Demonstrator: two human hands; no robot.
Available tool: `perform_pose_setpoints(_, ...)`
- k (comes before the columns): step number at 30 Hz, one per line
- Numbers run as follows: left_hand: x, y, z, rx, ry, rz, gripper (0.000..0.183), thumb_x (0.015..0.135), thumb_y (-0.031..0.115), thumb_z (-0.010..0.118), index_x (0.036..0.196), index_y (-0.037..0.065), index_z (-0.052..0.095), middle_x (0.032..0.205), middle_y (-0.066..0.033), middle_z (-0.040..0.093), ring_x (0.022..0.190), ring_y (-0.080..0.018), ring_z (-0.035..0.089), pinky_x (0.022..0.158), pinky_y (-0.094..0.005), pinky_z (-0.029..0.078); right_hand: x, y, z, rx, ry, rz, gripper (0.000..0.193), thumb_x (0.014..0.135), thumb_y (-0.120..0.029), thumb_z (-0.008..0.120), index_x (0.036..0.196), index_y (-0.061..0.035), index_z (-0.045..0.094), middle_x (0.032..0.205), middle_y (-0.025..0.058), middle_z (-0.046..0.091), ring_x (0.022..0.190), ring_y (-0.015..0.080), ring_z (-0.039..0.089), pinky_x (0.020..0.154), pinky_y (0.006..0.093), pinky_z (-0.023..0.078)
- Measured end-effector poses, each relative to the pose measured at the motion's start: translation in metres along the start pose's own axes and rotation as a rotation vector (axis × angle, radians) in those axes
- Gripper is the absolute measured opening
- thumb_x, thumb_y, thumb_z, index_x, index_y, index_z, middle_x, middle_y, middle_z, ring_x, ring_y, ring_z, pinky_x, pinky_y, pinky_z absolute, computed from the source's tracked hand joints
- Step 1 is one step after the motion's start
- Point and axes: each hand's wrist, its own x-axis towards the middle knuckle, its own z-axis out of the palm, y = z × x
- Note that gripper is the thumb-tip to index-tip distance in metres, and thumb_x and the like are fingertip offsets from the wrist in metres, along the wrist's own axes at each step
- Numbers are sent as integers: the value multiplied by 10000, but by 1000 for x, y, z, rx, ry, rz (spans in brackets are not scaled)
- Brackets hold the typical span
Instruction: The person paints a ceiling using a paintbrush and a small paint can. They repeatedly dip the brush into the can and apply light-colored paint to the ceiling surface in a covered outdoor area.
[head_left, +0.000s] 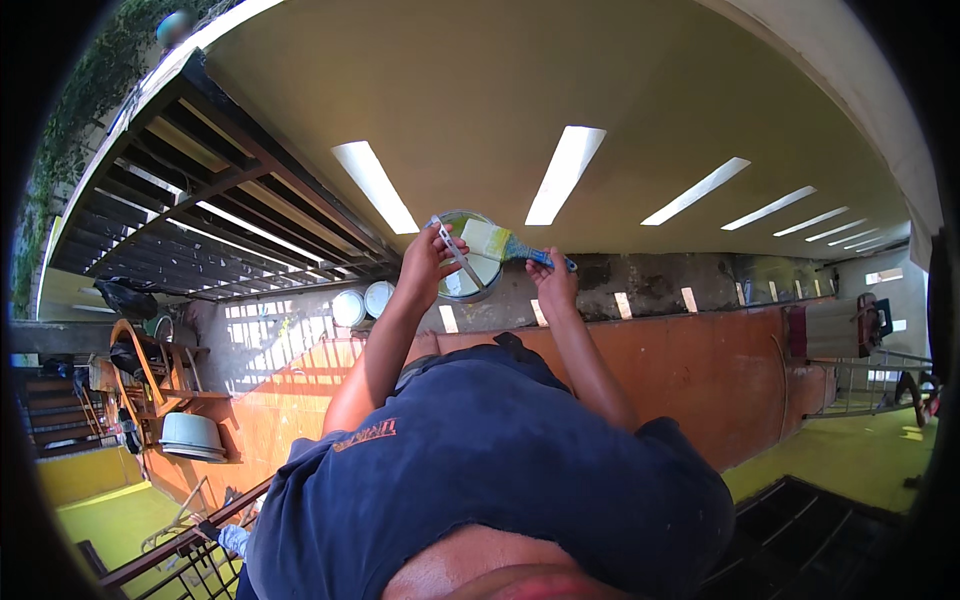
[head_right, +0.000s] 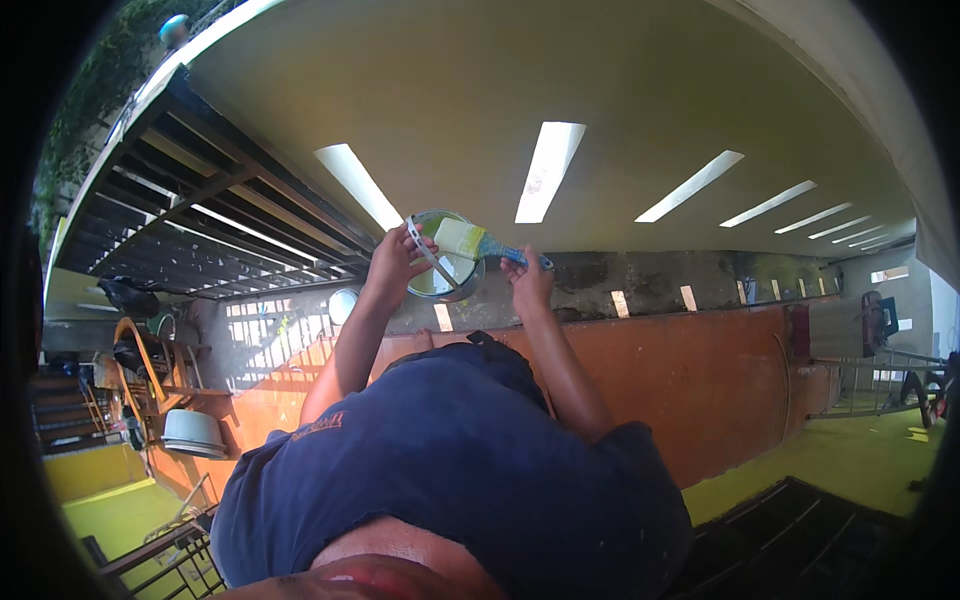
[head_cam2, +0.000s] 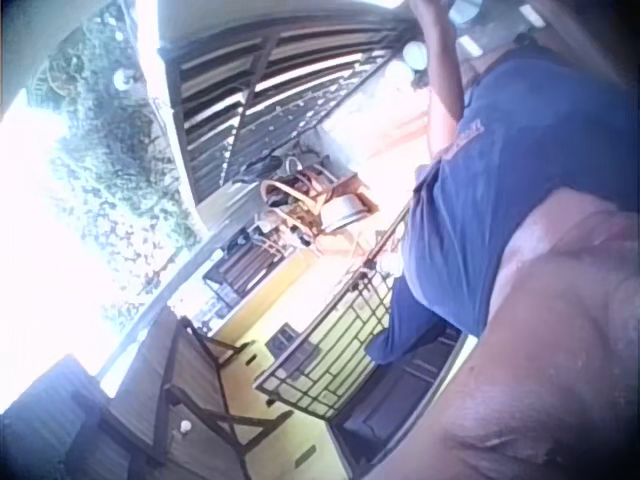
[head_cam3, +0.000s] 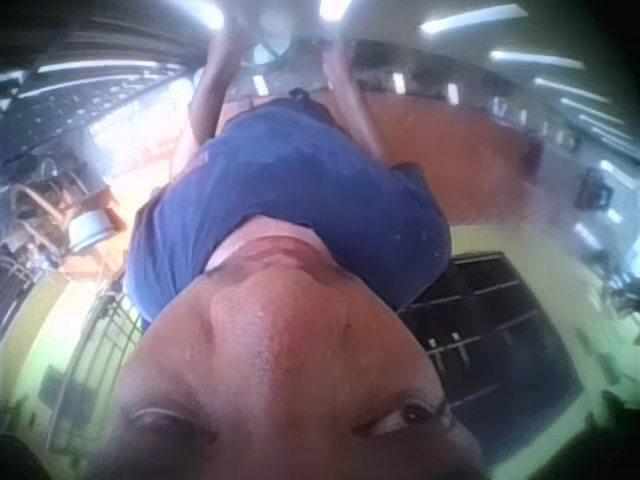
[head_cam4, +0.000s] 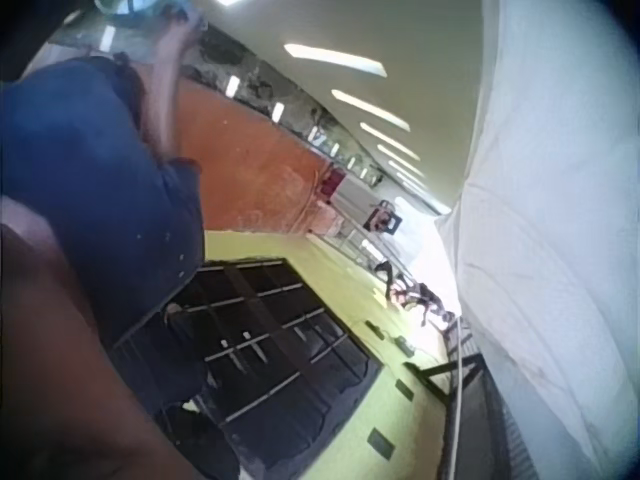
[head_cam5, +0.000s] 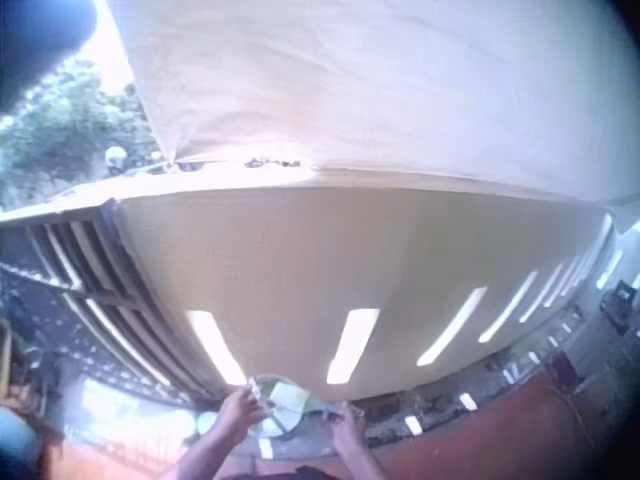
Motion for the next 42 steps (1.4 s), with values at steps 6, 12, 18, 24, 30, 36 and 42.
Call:
perform_pose_setpoints(6,28,33,-13,152,-194,-48,393,1022,350,300,1206,64,495,986,-79,618,1022,-226,590,913,-416,445,-7,-19,31,380,153,-225,331,978,-261,586,1134,26,533,1057,133,589,962,232,601,858,330,546)
perform_pose_setpoints(12,44,51,-52,260,-391,-58,425,1023,378,303,1241,61,481,1005,-89,611,1031,-236,580,947,-451,421,9,-130,121,577,1,-744,355,955,-123,609,1199,70,439,1080,189,543,979,267,591,919,359,559)
perform_pose_setpoints(18,50,52,-77,322,-408,-133,462,1000,409,376,1237,31,497,965,-79,638,977,-211,604,901,-416,442,12,-231,203,601,-16,-1094,261,959,-110,585,1110,74,479,1018,182,578,899,271,639,884,368,585)
perform_pose_setpoints(24,58,49,-98,370,-386,-168,468,1000,407,382,1231,20,508,901,-75,643,935,-204,623,877,-410,466,44,-215,211,373,183,-1188,207,941,-76,583,1068,60,492,995,183,566,846,244,654,833,350,607)
perform_pose_setpoints(30,62,44,-100,366,-367,-206,473,1012,411,362,1239,26,515,922,-91,629,988,-245,604,971,-486,423,36,-180,188,248,522,-1059,180,904,-45,606,1014,54,503,918,182,602,775,258,664,781,361,617)
perform_pose_setpoints(36,68,43,-89,343,-351,-187,463,1017,409,346,1235,33,504,912,-76,616,964,-231,602,960,-472,422,4,-249,234,298,191,-1254,164,912,-51,599,988,36,482,917,178,598,774,250,663,784,365,616)
perform_pose_setpoints(42,67,39,-71,295,-384,-128,449,1018,404,376,1225,26,499,892,-69,620,906,-197,606,858,-384,470,3,-270,250,345,77,-1292,161,938,-69,566,1017,36,473,938,176,582,797,234,668,801,323,610)
